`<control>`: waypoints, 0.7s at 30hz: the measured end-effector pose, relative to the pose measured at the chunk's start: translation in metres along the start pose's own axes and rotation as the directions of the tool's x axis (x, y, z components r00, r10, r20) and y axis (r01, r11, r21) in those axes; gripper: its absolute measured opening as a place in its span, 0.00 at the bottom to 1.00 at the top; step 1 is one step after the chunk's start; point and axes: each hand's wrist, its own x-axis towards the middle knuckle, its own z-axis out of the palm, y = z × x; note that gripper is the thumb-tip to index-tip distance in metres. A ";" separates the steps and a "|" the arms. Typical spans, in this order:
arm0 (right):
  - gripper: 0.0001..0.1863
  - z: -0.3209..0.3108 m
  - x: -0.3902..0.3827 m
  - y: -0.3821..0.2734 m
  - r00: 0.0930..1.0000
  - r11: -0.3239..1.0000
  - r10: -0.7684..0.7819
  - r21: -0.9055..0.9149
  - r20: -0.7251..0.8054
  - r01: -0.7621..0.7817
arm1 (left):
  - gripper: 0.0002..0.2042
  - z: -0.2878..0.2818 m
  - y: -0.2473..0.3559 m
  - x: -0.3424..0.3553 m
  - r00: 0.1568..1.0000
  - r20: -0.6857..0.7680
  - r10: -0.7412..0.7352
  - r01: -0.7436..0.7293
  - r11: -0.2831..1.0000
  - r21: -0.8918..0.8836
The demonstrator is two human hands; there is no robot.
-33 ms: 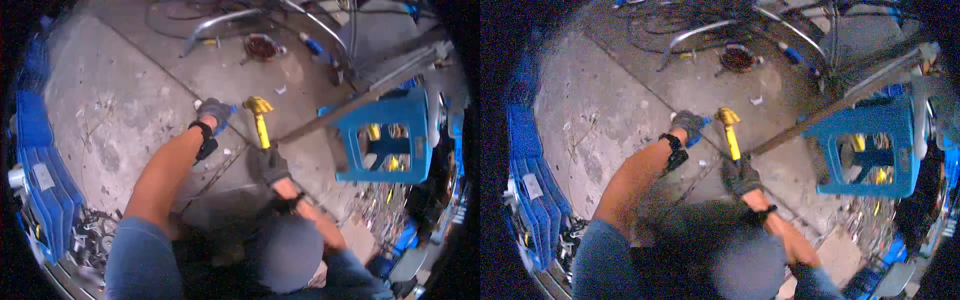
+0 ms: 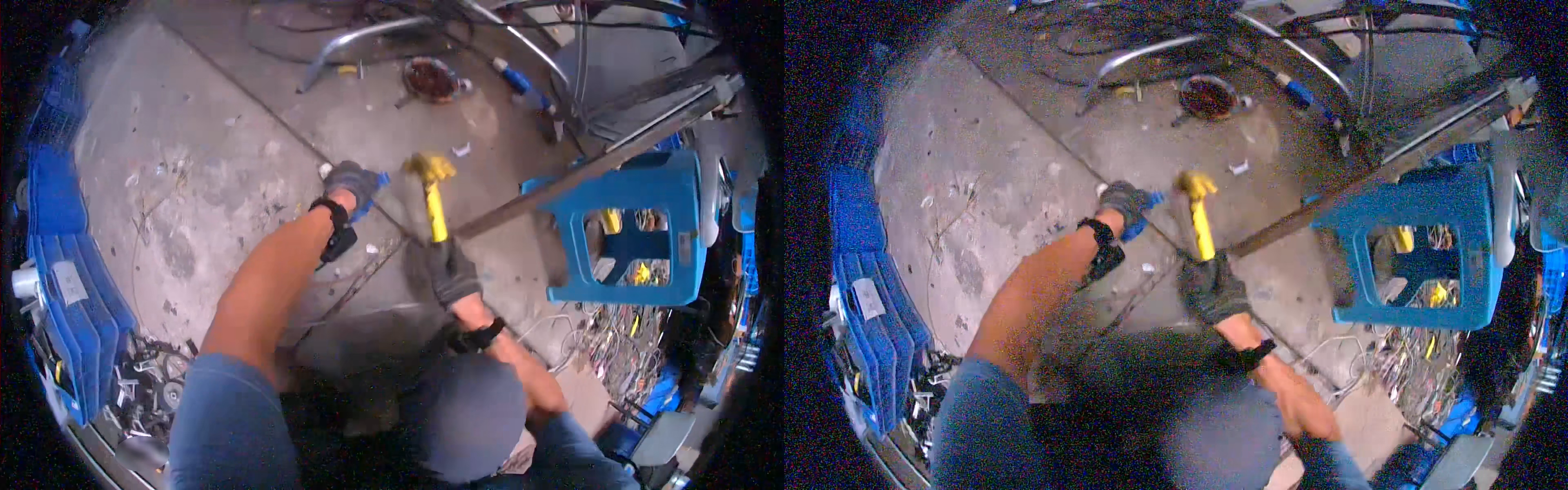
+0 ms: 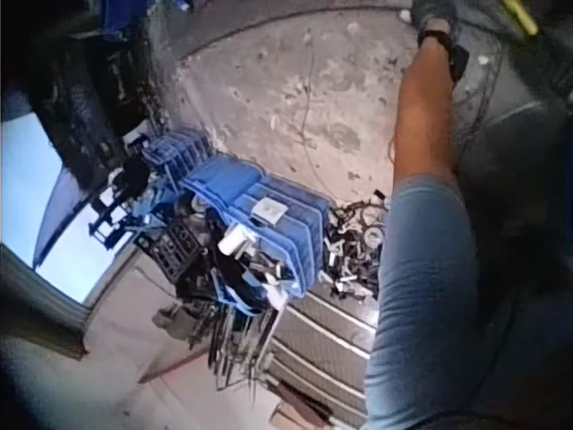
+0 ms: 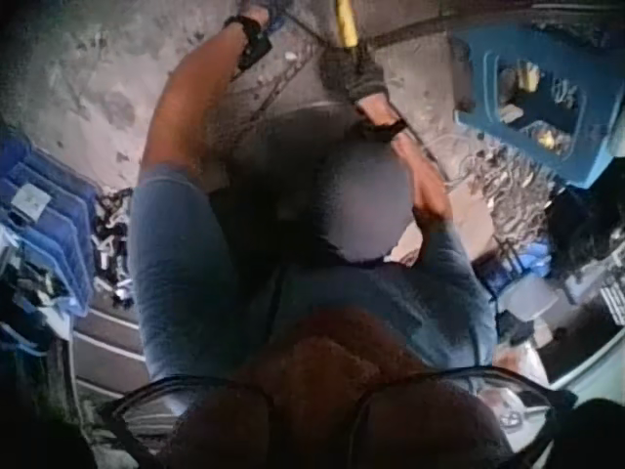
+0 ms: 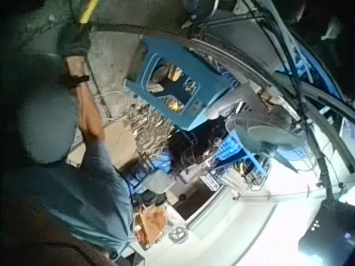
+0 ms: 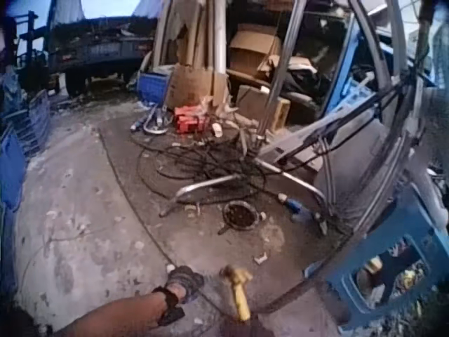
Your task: Repairing or disassembling a blue electrical plug using pliers and a hammer in a workshop.
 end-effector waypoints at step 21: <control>0.14 -0.063 0.011 -0.044 0.974 0.847 -0.072 0.503 -0.214 0.173 | 0.19 0.031 -0.008 0.022 0.985 -0.036 -0.169 0.156 0.958 -0.239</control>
